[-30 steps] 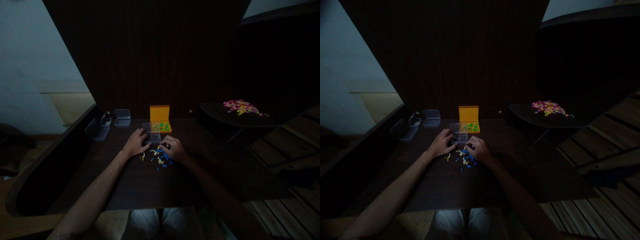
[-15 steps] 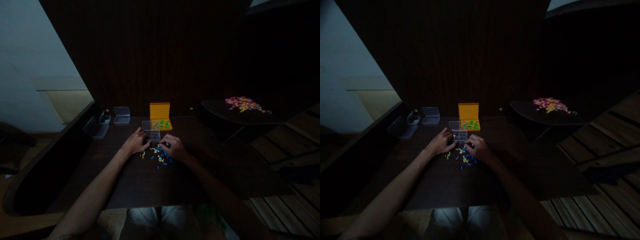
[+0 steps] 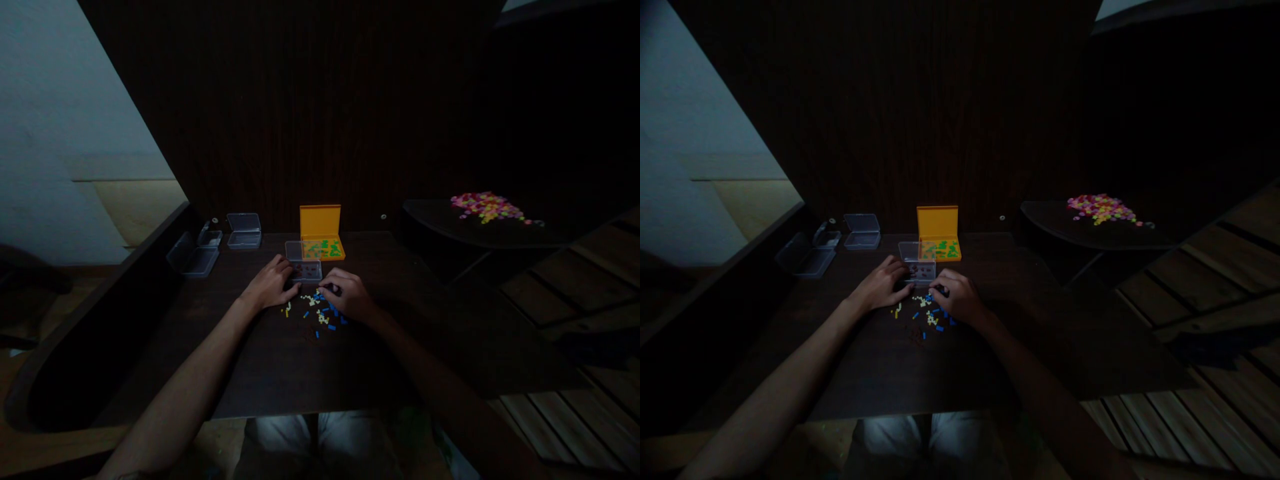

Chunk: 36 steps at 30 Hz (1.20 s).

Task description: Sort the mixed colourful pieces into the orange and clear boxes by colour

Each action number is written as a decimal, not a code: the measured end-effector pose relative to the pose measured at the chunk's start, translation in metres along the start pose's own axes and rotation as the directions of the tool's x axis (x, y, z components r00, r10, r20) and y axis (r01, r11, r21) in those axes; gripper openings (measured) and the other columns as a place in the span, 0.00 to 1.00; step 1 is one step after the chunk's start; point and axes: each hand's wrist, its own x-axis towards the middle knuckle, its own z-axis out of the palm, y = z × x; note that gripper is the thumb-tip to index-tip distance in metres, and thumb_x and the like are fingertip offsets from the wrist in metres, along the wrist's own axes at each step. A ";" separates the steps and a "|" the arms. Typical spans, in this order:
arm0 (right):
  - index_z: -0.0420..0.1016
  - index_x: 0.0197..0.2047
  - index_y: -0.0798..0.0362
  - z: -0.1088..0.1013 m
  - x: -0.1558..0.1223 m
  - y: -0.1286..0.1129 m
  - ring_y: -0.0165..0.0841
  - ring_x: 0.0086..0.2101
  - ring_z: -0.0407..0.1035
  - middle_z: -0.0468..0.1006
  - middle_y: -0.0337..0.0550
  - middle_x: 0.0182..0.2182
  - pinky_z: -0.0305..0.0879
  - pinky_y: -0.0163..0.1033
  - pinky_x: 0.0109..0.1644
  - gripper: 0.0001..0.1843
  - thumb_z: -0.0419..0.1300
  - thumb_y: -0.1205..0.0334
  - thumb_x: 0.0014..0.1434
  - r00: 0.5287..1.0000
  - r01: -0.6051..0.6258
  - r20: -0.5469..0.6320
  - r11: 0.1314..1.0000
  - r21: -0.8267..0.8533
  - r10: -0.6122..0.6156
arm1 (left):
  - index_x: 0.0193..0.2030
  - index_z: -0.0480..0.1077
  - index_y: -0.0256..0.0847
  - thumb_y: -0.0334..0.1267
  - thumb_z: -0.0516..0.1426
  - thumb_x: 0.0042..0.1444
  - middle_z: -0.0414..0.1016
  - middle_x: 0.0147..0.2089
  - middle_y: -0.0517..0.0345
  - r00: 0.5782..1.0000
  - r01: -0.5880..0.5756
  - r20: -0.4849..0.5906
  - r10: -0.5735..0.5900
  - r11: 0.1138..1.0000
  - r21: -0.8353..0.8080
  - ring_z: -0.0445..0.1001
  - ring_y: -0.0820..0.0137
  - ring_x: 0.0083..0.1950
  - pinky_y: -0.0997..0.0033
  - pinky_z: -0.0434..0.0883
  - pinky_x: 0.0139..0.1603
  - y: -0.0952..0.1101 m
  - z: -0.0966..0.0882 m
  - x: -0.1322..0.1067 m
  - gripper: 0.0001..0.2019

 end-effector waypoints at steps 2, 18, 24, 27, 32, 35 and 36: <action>0.78 0.35 0.52 0.000 0.000 0.001 0.31 0.28 0.66 0.74 0.41 0.30 0.63 0.36 0.33 0.03 0.62 0.67 0.58 1.000 0.005 -0.005 1.000 0.003 -0.005 | 0.45 0.74 0.37 0.43 0.57 0.57 0.75 0.45 0.45 0.999 0.025 -0.037 -0.027 0.999 -0.048 0.67 0.55 0.52 0.51 0.68 0.56 0.000 0.002 -0.001 0.14; 0.78 0.35 0.51 0.002 -0.001 0.000 0.31 0.28 0.66 0.74 0.41 0.30 0.64 0.37 0.34 0.04 0.61 0.65 0.59 1.000 0.023 -0.020 1.000 0.007 -0.023 | 0.46 0.74 0.39 0.42 0.56 0.56 0.79 0.42 0.52 0.969 0.193 -0.115 -0.220 0.958 -0.212 0.68 0.58 0.48 0.54 0.70 0.51 0.001 0.011 0.000 0.13; 0.78 0.35 0.52 0.002 -0.001 0.000 0.31 0.29 0.67 0.74 0.42 0.31 0.65 0.37 0.35 0.03 0.62 0.65 0.60 1.000 0.023 -0.021 1.000 0.013 -0.023 | 0.47 0.72 0.38 0.43 0.56 0.58 0.75 0.48 0.49 0.981 0.135 -0.125 -0.150 0.984 -0.117 0.67 0.58 0.49 0.55 0.69 0.53 0.002 0.010 -0.001 0.15; 0.78 0.35 0.52 0.002 -0.002 0.001 0.31 0.29 0.67 0.74 0.42 0.30 0.65 0.36 0.34 0.03 0.62 0.65 0.59 0.999 0.028 -0.020 0.999 0.017 -0.028 | 0.48 0.72 0.37 0.45 0.56 0.57 0.72 0.49 0.47 0.979 0.144 -0.132 -0.155 0.986 -0.087 0.67 0.57 0.50 0.55 0.69 0.53 0.002 0.009 -0.001 0.16; 0.78 0.36 0.52 0.003 -0.003 0.002 0.31 0.29 0.67 0.75 0.42 0.31 0.65 0.36 0.34 0.03 0.62 0.66 0.59 0.998 0.053 -0.030 0.998 0.022 -0.052 | 0.52 0.71 0.35 0.46 0.57 0.57 0.73 0.50 0.47 0.989 0.129 -0.075 -0.131 0.991 -0.038 0.66 0.56 0.50 0.53 0.67 0.54 0.001 0.009 -0.002 0.21; 0.78 0.36 0.52 0.004 -0.003 0.003 0.30 0.28 0.67 0.75 0.41 0.30 0.65 0.36 0.33 0.03 0.62 0.65 0.59 0.998 0.055 -0.032 0.998 0.025 -0.054 | 0.53 0.72 0.37 0.47 0.57 0.57 0.74 0.50 0.48 0.990 0.126 -0.058 -0.128 0.992 -0.029 0.65 0.55 0.50 0.52 0.66 0.54 0.002 0.010 -0.002 0.21; 0.78 0.36 0.52 0.004 -0.003 0.003 0.30 0.28 0.67 0.75 0.41 0.30 0.65 0.36 0.33 0.03 0.62 0.65 0.59 0.998 0.053 -0.031 0.998 0.024 -0.053 | 0.54 0.72 0.38 0.47 0.57 0.57 0.74 0.51 0.48 0.990 0.126 -0.055 -0.128 0.992 -0.027 0.65 0.55 0.50 0.52 0.66 0.54 0.002 0.010 -0.002 0.21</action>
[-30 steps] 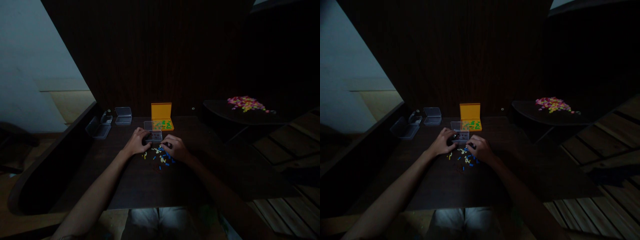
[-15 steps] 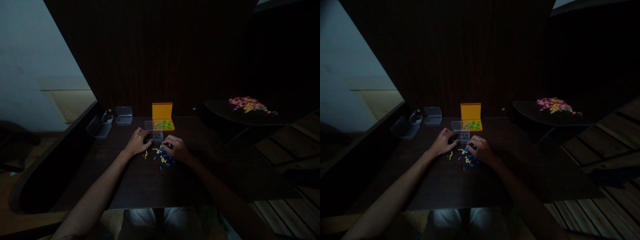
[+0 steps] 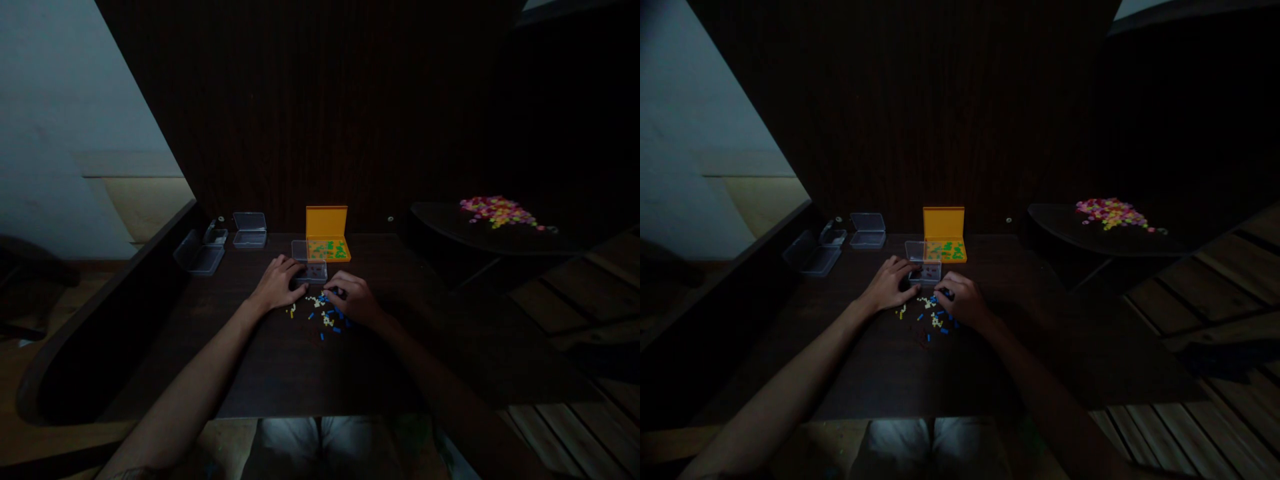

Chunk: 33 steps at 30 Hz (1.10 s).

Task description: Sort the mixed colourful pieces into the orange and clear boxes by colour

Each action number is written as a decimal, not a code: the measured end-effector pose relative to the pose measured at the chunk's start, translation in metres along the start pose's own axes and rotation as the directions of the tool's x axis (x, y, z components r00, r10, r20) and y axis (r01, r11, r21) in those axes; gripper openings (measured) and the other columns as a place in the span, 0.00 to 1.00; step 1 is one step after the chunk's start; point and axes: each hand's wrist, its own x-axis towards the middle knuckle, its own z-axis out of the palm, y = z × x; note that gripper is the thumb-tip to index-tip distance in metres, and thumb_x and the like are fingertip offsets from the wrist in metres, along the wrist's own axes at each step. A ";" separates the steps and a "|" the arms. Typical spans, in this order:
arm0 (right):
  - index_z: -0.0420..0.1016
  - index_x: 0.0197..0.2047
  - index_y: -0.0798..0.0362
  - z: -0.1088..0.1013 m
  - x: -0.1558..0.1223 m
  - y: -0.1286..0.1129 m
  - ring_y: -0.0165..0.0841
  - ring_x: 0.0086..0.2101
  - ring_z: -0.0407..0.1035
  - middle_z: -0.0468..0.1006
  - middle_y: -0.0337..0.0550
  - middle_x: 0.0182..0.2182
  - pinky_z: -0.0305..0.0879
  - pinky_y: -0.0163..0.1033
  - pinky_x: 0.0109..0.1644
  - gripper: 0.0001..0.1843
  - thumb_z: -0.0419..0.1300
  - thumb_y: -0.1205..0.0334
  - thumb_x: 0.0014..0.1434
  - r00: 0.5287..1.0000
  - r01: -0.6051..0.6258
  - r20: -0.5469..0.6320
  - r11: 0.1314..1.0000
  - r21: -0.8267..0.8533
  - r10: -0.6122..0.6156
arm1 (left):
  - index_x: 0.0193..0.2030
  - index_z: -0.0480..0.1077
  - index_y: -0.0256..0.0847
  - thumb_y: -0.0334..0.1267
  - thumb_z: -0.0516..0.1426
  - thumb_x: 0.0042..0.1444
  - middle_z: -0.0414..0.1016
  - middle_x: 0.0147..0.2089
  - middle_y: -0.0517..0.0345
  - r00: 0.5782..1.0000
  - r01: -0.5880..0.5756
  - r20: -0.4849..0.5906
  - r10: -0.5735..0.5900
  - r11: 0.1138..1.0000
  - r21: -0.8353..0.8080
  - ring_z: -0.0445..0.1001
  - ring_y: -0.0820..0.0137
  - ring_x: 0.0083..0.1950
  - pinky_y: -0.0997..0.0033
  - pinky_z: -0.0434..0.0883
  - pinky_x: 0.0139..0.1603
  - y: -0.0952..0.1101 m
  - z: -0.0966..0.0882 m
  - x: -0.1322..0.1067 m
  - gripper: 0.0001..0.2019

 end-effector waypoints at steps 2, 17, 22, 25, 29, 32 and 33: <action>0.78 0.35 0.52 0.000 0.000 0.000 0.30 0.28 0.67 0.75 0.42 0.30 0.65 0.36 0.33 0.03 0.62 0.65 0.59 1.000 0.001 0.002 1.000 -0.003 -0.001 | 0.54 0.72 0.38 0.47 0.57 0.57 0.74 0.51 0.47 1.000 -0.002 0.003 0.002 1.000 0.005 0.65 0.54 0.51 0.51 0.66 0.53 0.001 0.001 0.000 0.21; 0.78 0.35 0.52 -0.001 0.000 -0.003 0.31 0.30 0.69 0.75 0.42 0.31 0.66 0.36 0.35 0.04 0.62 0.64 0.59 0.999 -0.022 0.024 1.000 -0.011 0.022 | 0.53 0.73 0.37 0.47 0.58 0.56 0.74 0.51 0.47 1.000 0.016 -0.013 -0.016 1.000 -0.009 0.65 0.55 0.51 0.51 0.66 0.54 -0.002 0.004 0.000 0.21; 0.78 0.35 0.52 -0.003 0.001 -0.004 0.31 0.29 0.68 0.75 0.42 0.31 0.66 0.36 0.34 0.03 0.62 0.64 0.59 0.999 -0.043 0.028 0.999 -0.014 0.043 | 0.55 0.71 0.37 0.45 0.58 0.56 0.74 0.52 0.48 0.999 0.027 -0.026 -0.028 0.999 -0.038 0.65 0.55 0.52 0.51 0.65 0.55 0.001 0.001 0.001 0.22; 0.78 0.35 0.52 -0.003 0.002 -0.004 0.31 0.30 0.69 0.75 0.42 0.31 0.67 0.37 0.35 0.03 0.62 0.64 0.59 0.999 -0.043 0.027 0.999 -0.014 0.044 | 0.56 0.70 0.37 0.45 0.58 0.55 0.75 0.51 0.47 0.999 0.040 -0.002 -0.040 0.999 -0.028 0.65 0.54 0.52 0.51 0.65 0.54 0.002 0.000 0.001 0.23; 0.78 0.35 0.52 -0.002 0.001 -0.002 0.32 0.31 0.70 0.76 0.43 0.31 0.67 0.37 0.35 0.03 0.62 0.65 0.59 0.999 -0.024 0.031 1.000 -0.015 0.024 | 0.58 0.69 0.36 0.45 0.58 0.56 0.76 0.49 0.47 0.998 0.057 0.004 -0.057 0.998 -0.021 0.65 0.54 0.52 0.52 0.65 0.54 0.003 0.000 0.001 0.24; 0.78 0.36 0.52 -0.002 0.000 -0.002 0.32 0.31 0.70 0.76 0.43 0.32 0.67 0.37 0.35 0.03 0.62 0.65 0.59 0.999 -0.016 0.034 1.000 -0.013 0.016 | 0.57 0.70 0.37 0.45 0.58 0.56 0.76 0.49 0.47 0.998 0.062 0.004 -0.062 0.998 -0.015 0.65 0.54 0.52 0.52 0.65 0.54 0.003 0.000 0.001 0.24; 0.78 0.35 0.52 -0.002 0.000 -0.002 0.32 0.31 0.70 0.76 0.43 0.32 0.67 0.37 0.36 0.03 0.62 0.65 0.59 0.999 -0.014 0.035 1.000 -0.014 0.015 | 0.56 0.71 0.37 0.46 0.58 0.56 0.76 0.49 0.47 0.998 0.058 0.003 -0.058 0.998 -0.013 0.65 0.54 0.52 0.52 0.65 0.54 0.003 0.000 0.001 0.23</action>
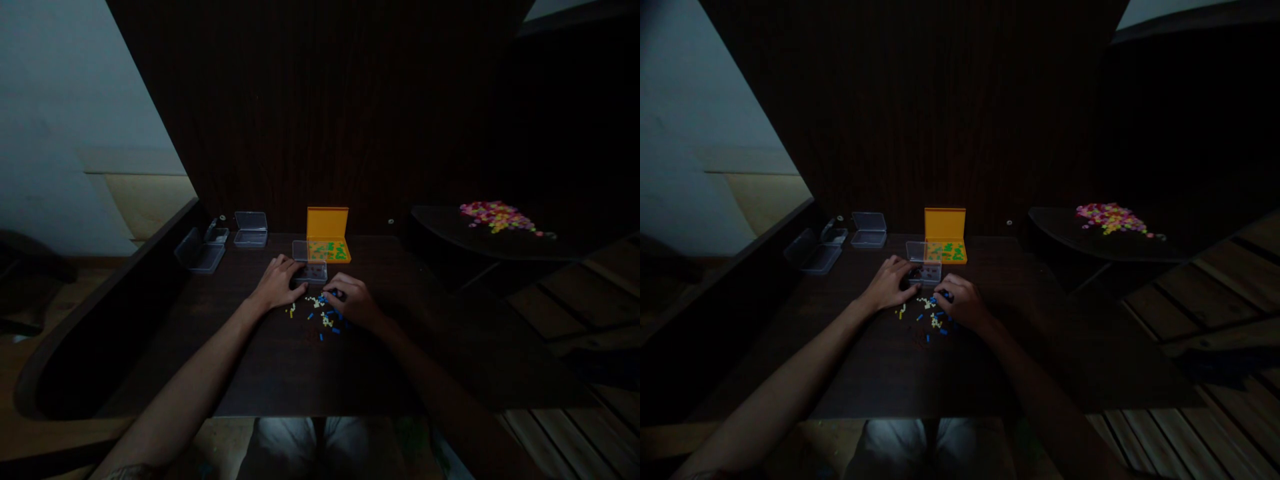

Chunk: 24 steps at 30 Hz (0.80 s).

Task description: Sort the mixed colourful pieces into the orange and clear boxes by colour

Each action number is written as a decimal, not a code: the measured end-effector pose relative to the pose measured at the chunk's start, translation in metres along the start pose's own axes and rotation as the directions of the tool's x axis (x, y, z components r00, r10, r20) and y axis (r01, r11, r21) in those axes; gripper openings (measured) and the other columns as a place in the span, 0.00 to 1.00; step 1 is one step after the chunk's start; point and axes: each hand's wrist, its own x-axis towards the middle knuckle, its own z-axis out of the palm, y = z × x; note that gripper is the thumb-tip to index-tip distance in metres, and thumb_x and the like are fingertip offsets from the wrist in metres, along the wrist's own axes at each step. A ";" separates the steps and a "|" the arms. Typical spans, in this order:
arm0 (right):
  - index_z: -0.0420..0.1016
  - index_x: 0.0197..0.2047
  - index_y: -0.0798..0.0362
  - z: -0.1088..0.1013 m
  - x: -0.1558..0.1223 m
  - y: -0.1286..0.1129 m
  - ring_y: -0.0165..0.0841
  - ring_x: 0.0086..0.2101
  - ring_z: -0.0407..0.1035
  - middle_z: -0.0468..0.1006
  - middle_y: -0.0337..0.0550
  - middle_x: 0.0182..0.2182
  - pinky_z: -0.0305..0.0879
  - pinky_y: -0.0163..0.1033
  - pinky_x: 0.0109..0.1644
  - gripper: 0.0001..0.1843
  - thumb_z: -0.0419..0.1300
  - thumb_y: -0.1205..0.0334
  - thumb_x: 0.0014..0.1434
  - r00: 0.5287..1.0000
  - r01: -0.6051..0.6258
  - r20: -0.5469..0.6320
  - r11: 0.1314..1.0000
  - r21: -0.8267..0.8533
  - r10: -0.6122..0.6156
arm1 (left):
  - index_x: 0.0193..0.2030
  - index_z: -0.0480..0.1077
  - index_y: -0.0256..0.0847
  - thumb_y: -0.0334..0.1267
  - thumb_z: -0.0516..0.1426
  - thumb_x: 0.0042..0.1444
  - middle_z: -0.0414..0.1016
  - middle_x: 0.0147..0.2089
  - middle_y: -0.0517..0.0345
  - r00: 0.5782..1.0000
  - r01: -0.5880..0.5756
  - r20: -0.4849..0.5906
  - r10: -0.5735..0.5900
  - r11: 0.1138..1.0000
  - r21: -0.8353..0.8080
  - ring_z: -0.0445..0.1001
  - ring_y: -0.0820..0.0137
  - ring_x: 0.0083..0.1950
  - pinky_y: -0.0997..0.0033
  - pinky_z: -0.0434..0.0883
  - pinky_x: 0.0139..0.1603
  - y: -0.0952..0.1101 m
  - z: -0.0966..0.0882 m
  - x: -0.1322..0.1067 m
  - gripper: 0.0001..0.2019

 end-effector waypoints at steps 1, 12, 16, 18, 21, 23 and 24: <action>0.78 0.35 0.52 0.000 0.000 0.000 0.32 0.31 0.70 0.76 0.43 0.32 0.67 0.37 0.36 0.03 0.62 0.65 0.59 1.000 0.000 0.001 1.000 -0.001 0.000 | 0.55 0.72 0.37 0.46 0.58 0.56 0.75 0.50 0.47 1.000 -0.007 -0.001 0.007 1.000 0.003 0.65 0.54 0.52 0.51 0.65 0.54 0.000 0.000 0.000 0.22; 0.78 0.35 0.52 -0.001 0.000 -0.002 0.32 0.31 0.70 0.76 0.43 0.31 0.67 0.37 0.36 0.03 0.62 0.65 0.59 1.000 -0.008 0.019 1.000 -0.015 0.008 | 0.55 0.72 0.37 0.46 0.57 0.58 0.75 0.50 0.46 0.999 -0.029 -0.013 0.030 0.999 0.016 0.66 0.54 0.51 0.50 0.66 0.54 -0.002 0.003 0.000 0.21; 0.78 0.35 0.52 -0.002 0.001 -0.003 0.32 0.31 0.70 0.76 0.43 0.32 0.67 0.37 0.36 0.03 0.61 0.65 0.59 1.000 -0.011 0.024 1.000 -0.013 0.011 | 0.54 0.73 0.38 0.46 0.57 0.57 0.75 0.49 0.46 0.999 -0.029 -0.013 0.029 1.000 0.011 0.66 0.54 0.51 0.50 0.66 0.54 -0.002 0.001 0.001 0.20; 0.78 0.35 0.52 -0.002 0.001 -0.003 0.32 0.31 0.70 0.76 0.43 0.31 0.67 0.37 0.36 0.04 0.61 0.65 0.60 1.000 -0.012 0.023 1.000 -0.019 0.012 | 0.53 0.73 0.37 0.46 0.57 0.58 0.75 0.49 0.46 1.000 -0.026 -0.014 0.026 1.000 0.017 0.66 0.54 0.51 0.50 0.66 0.54 -0.001 0.001 0.001 0.20; 0.78 0.35 0.51 -0.002 0.000 -0.003 0.31 0.30 0.69 0.76 0.42 0.31 0.67 0.37 0.36 0.04 0.61 0.64 0.60 1.000 -0.016 0.015 1.000 -0.025 0.017 | 0.53 0.72 0.36 0.46 0.57 0.58 0.75 0.50 0.46 1.000 -0.019 -0.002 0.019 0.999 0.034 0.66 0.55 0.51 0.51 0.66 0.55 -0.001 0.001 0.001 0.20; 0.78 0.35 0.51 -0.002 0.000 -0.004 0.31 0.29 0.69 0.75 0.42 0.31 0.67 0.36 0.35 0.04 0.61 0.64 0.59 1.000 -0.026 -0.009 1.000 -0.016 0.026 | 0.54 0.72 0.36 0.46 0.56 0.59 0.75 0.51 0.46 1.000 -0.020 0.006 0.020 0.999 0.041 0.66 0.54 0.51 0.51 0.66 0.56 0.000 0.001 0.001 0.21; 0.78 0.35 0.51 -0.002 0.001 -0.004 0.30 0.29 0.68 0.75 0.42 0.31 0.67 0.36 0.34 0.04 0.61 0.64 0.59 0.999 -0.030 -0.024 0.999 -0.011 0.030 | 0.54 0.72 0.35 0.47 0.56 0.59 0.75 0.51 0.46 1.000 -0.022 0.007 0.022 0.999 0.045 0.66 0.54 0.51 0.51 0.66 0.56 0.000 0.001 0.001 0.21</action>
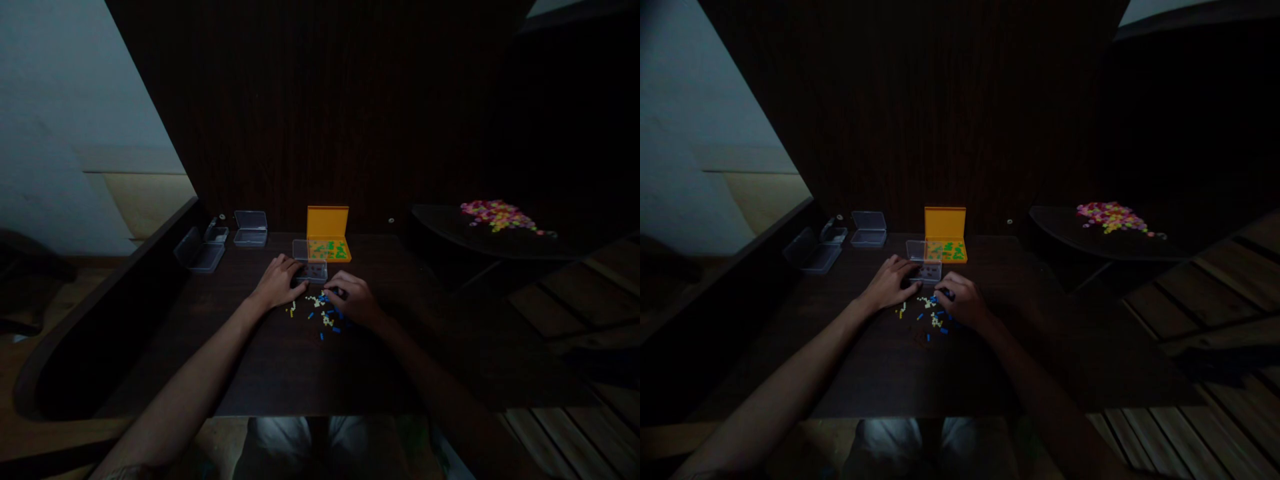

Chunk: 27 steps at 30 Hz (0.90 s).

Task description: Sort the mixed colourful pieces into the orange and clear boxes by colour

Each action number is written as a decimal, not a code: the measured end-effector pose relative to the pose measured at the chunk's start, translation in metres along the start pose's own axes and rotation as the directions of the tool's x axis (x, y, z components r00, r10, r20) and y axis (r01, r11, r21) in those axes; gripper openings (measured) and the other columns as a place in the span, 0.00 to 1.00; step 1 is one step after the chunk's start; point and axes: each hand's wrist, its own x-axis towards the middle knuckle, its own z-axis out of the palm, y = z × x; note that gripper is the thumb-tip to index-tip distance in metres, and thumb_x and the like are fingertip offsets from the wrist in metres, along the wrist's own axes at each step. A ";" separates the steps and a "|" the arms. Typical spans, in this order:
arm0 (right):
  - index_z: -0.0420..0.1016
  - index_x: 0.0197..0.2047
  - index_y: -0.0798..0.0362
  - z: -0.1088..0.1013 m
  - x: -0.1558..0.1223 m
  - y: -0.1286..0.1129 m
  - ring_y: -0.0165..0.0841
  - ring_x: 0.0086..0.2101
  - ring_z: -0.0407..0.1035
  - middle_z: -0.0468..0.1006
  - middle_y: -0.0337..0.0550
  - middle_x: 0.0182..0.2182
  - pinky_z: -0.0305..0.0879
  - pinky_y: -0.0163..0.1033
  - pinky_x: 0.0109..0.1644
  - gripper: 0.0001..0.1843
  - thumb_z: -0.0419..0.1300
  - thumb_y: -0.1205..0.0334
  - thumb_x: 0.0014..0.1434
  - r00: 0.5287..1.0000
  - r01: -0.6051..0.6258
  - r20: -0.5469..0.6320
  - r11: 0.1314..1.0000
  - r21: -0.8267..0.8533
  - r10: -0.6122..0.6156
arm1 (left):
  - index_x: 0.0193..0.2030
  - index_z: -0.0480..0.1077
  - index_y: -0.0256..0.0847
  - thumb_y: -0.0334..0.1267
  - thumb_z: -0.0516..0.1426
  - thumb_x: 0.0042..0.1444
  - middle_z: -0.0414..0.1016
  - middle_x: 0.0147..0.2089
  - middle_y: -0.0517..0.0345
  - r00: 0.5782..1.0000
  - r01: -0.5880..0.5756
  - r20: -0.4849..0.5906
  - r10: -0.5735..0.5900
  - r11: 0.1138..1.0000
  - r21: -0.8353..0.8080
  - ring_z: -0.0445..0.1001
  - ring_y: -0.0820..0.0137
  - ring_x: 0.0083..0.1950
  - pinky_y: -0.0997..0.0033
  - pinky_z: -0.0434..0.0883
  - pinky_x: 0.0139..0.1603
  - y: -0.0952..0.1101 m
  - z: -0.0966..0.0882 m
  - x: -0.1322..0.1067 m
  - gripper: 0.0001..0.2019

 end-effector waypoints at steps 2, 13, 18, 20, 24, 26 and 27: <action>0.78 0.36 0.52 -0.001 0.001 0.001 0.29 0.28 0.67 0.75 0.42 0.31 0.66 0.35 0.33 0.04 0.61 0.64 0.60 0.999 -0.004 -0.032 1.000 0.004 0.005 | 0.54 0.72 0.35 0.47 0.56 0.59 0.75 0.51 0.45 1.000 -0.007 -0.002 0.007 1.000 0.009 0.66 0.54 0.51 0.50 0.66 0.56 0.000 0.001 0.000 0.21; 0.81 0.35 0.52 -0.004 0.022 0.020 0.31 0.27 0.67 0.76 0.43 0.30 0.66 0.37 0.33 0.07 0.61 0.63 0.59 0.999 -0.007 -0.041 1.000 -0.020 0.006 | 0.52 0.73 0.32 0.47 0.57 0.59 0.72 0.47 0.42 0.998 -0.008 -0.056 0.004 0.998 -0.068 0.64 0.55 0.54 0.55 0.68 0.58 0.005 0.011 0.003 0.21; 0.82 0.35 0.53 -0.006 0.035 0.026 0.31 0.28 0.68 0.76 0.42 0.29 0.66 0.37 0.34 0.06 0.62 0.65 0.57 0.998 -0.052 0.030 0.996 -0.070 0.054 | 0.53 0.72 0.34 0.45 0.57 0.59 0.70 0.47 0.44 0.998 -0.023 -0.053 0.017 0.993 -0.117 0.65 0.55 0.54 0.54 0.70 0.56 0.012 0.011 0.003 0.20; 0.82 0.35 0.53 -0.006 0.040 0.028 0.31 0.28 0.68 0.76 0.42 0.29 0.65 0.36 0.33 0.05 0.63 0.66 0.57 0.997 -0.051 0.059 0.995 -0.087 0.056 | 0.52 0.72 0.35 0.44 0.56 0.59 0.68 0.49 0.44 0.998 -0.035 -0.060 0.027 0.990 -0.134 0.66 0.56 0.53 0.54 0.71 0.56 0.012 0.011 0.003 0.19; 0.83 0.35 0.53 -0.002 0.053 0.028 0.30 0.29 0.68 0.76 0.42 0.29 0.65 0.35 0.34 0.05 0.64 0.69 0.56 0.990 -0.038 0.128 0.992 -0.122 0.054 | 0.50 0.72 0.34 0.43 0.56 0.59 0.67 0.50 0.44 0.996 -0.050 -0.078 0.038 0.987 -0.153 0.67 0.58 0.53 0.56 0.70 0.58 0.011 0.013 0.003 0.17; 0.83 0.34 0.53 0.001 0.058 0.028 0.30 0.29 0.68 0.76 0.42 0.29 0.65 0.35 0.34 0.06 0.64 0.70 0.56 0.987 -0.025 0.153 0.990 -0.141 0.047 | 0.50 0.72 0.34 0.43 0.56 0.60 0.68 0.50 0.45 0.996 -0.051 -0.077 0.039 0.986 -0.158 0.67 0.58 0.52 0.56 0.70 0.58 0.009 0.013 0.003 0.17; 0.83 0.34 0.52 0.002 0.060 0.029 0.31 0.30 0.69 0.77 0.42 0.30 0.65 0.35 0.35 0.06 0.64 0.70 0.56 0.985 -0.015 0.165 0.988 -0.151 0.041 | 0.50 0.72 0.35 0.43 0.56 0.60 0.69 0.50 0.45 0.996 -0.051 -0.078 0.039 0.986 -0.162 0.67 0.58 0.52 0.55 0.70 0.58 0.008 0.014 0.003 0.17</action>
